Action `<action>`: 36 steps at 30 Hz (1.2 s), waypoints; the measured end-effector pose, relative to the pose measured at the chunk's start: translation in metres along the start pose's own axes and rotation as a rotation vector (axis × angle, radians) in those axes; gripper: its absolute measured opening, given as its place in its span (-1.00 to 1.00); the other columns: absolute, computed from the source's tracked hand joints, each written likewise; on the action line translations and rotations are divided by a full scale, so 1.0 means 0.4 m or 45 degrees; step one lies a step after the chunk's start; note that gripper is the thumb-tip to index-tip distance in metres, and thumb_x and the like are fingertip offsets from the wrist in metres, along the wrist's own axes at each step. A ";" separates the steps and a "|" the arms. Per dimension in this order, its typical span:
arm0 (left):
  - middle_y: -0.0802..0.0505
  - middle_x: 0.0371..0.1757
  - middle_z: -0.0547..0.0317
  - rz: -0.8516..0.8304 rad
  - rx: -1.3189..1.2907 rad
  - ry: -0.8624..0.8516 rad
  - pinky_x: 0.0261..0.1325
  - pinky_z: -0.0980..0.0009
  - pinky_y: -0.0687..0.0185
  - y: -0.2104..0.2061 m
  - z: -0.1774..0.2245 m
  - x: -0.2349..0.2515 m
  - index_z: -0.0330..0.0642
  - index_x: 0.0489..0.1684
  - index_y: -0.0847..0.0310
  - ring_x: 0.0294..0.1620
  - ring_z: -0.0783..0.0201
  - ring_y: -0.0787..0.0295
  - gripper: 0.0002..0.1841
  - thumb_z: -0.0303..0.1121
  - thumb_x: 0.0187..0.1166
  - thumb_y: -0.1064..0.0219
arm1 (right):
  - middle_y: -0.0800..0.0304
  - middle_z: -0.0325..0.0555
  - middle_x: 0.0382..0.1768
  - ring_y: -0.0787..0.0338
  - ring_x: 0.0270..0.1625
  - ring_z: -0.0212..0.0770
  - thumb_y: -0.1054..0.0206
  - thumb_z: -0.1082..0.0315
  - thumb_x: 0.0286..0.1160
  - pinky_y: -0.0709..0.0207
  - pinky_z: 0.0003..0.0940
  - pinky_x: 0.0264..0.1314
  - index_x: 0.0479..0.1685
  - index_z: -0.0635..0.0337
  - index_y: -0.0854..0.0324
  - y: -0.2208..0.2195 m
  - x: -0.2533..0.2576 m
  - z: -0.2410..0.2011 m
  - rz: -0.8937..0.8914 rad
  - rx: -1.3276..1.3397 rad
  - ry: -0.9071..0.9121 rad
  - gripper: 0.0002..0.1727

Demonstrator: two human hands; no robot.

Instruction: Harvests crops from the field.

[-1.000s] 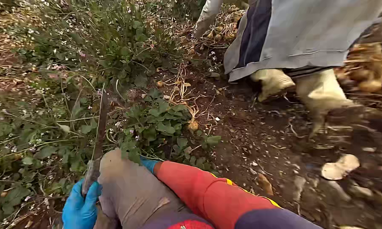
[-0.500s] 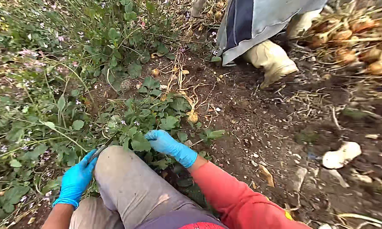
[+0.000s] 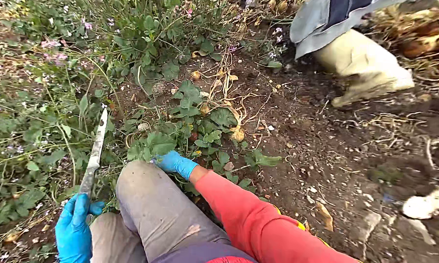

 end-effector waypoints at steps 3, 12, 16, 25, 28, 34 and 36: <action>-0.85 -0.45 0.22 0.002 -0.058 -0.035 -0.19 0.32 -0.88 -0.069 0.051 -0.006 -0.35 0.29 -0.56 -0.45 0.28 -0.86 -0.57 -0.13 0.81 -0.07 | -0.85 0.16 0.21 -0.77 0.37 0.17 0.27 -0.07 0.92 -0.46 0.32 0.47 0.22 0.23 -0.75 -0.037 -0.018 0.016 0.026 0.086 0.072 -0.30; -0.88 -0.30 -0.03 -0.207 -0.505 0.100 -0.34 0.34 -0.85 -0.272 0.114 -0.007 -0.23 0.56 -0.36 -0.43 0.19 -0.86 -0.55 -0.17 0.92 0.16 | -0.70 0.19 0.44 -0.58 0.57 0.30 -0.02 -0.17 0.77 -0.35 0.51 0.51 0.41 0.02 -0.69 -0.051 0.073 0.025 -0.282 0.160 -0.207 -0.41; -0.87 -0.07 -0.14 -0.190 -0.780 0.422 -0.29 0.34 -0.82 -0.274 0.077 -0.025 -0.13 0.62 -0.39 -0.34 0.17 -0.85 -0.54 -0.13 0.92 0.11 | -0.82 0.28 0.15 -0.76 0.28 0.35 -0.21 0.11 0.71 -0.49 0.57 0.20 0.10 0.23 -0.75 -0.058 0.134 0.002 -0.423 -0.049 -0.137 -0.62; -0.90 0.02 -0.21 -0.720 -0.780 0.657 -0.22 0.19 -0.86 -0.173 -0.082 -0.213 -0.30 0.51 -0.45 -0.21 0.01 -0.91 -0.44 -0.24 0.60 -0.45 | -0.71 0.09 0.31 -0.71 0.37 0.04 -0.37 0.23 0.59 -0.58 0.19 0.43 0.16 0.09 -0.73 0.016 0.209 0.077 0.205 0.715 -0.068 -0.73; -0.91 -0.06 -0.22 -0.710 -0.752 0.690 -0.35 0.24 -0.85 -0.175 -0.091 -0.204 -0.35 0.44 -0.48 -0.32 0.04 -0.91 -0.47 -0.25 0.58 -0.46 | -0.64 0.11 0.52 -0.65 0.54 0.15 -0.30 0.22 0.62 -0.50 0.33 0.53 0.59 -0.03 -0.52 0.029 0.277 0.065 0.152 0.403 -0.114 -0.48; -0.91 -0.11 -0.16 -0.670 -0.619 0.618 -0.41 0.31 -0.81 -0.178 -0.076 -0.200 -0.38 0.40 -0.47 -0.39 0.11 -0.88 -0.53 -0.34 0.59 -0.42 | -0.76 0.22 0.36 -0.64 0.52 0.29 -0.22 0.36 0.69 -0.37 0.40 0.57 0.33 0.20 -0.74 -0.030 0.284 -0.033 -0.121 -0.090 -0.070 -0.65; -0.91 -0.12 -0.16 -0.666 -0.602 0.605 -0.41 0.30 -0.81 -0.177 -0.075 -0.201 -0.38 0.42 -0.46 -0.39 0.11 -0.87 -0.53 -0.36 0.60 -0.40 | -0.77 0.19 0.37 -0.65 0.52 0.27 -0.13 0.29 0.76 -0.36 0.40 0.58 0.37 0.16 -0.71 -0.036 0.281 -0.025 -0.116 -0.103 -0.072 -0.62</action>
Point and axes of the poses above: each hand's wrist, its own x-axis towards the middle knuckle, its own y-axis out of the back of the hand, z = x × y, the point moved 5 cm from there along x, towards the middle knuckle
